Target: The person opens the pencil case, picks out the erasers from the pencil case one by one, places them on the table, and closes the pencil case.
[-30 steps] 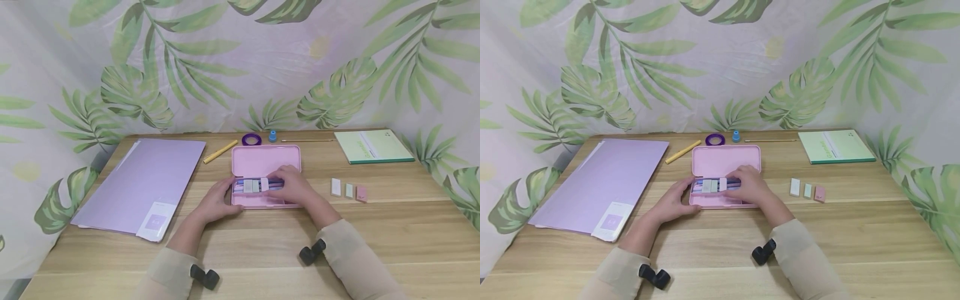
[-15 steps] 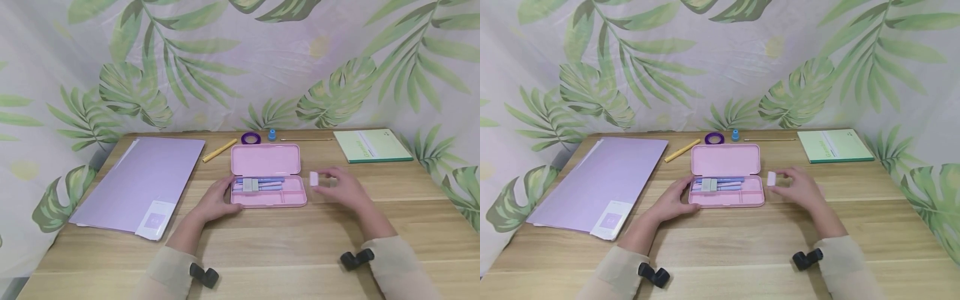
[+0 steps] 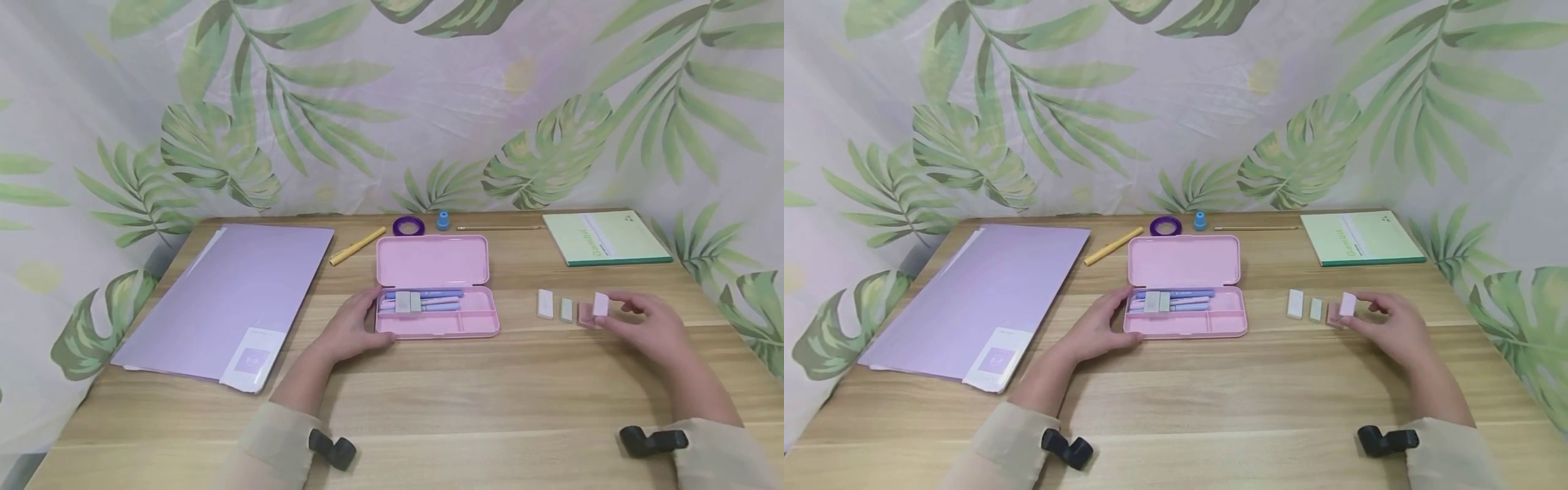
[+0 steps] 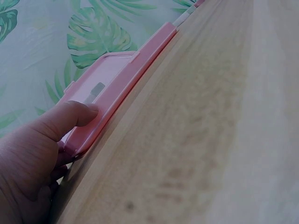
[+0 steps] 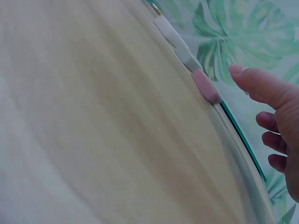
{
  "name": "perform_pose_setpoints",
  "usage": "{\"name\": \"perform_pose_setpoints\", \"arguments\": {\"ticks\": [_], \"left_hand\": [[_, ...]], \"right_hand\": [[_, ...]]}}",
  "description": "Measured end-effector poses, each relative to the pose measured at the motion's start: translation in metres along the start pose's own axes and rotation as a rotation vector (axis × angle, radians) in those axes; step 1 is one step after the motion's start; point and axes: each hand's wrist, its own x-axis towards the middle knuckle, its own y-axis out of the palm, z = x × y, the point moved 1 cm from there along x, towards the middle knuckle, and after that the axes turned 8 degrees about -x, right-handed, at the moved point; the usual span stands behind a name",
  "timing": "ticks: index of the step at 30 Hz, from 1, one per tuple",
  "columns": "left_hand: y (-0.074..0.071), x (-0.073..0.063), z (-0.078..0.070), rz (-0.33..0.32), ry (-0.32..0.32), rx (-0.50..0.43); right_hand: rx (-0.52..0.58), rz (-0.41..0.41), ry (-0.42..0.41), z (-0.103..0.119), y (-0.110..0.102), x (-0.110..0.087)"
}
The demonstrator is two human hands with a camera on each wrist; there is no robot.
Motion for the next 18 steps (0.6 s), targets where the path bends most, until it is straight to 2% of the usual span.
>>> {"name": "perform_pose_setpoints", "arguments": {"ticks": [7, 12, 18], "left_hand": [[0.000, -0.001, 0.000, -0.002, -0.002, -0.008], [0.000, -0.001, -0.001, -0.003, -0.007, -0.013], [0.000, -0.001, -0.001, -0.001, -0.002, -0.009]], "right_hand": [[-0.073, 0.041, -0.022, -0.020, -0.001, -0.003], [-0.114, 0.103, -0.012, -0.023, 0.001, -0.002], [-0.090, 0.099, -0.009, -0.017, 0.000, -0.001]]}}
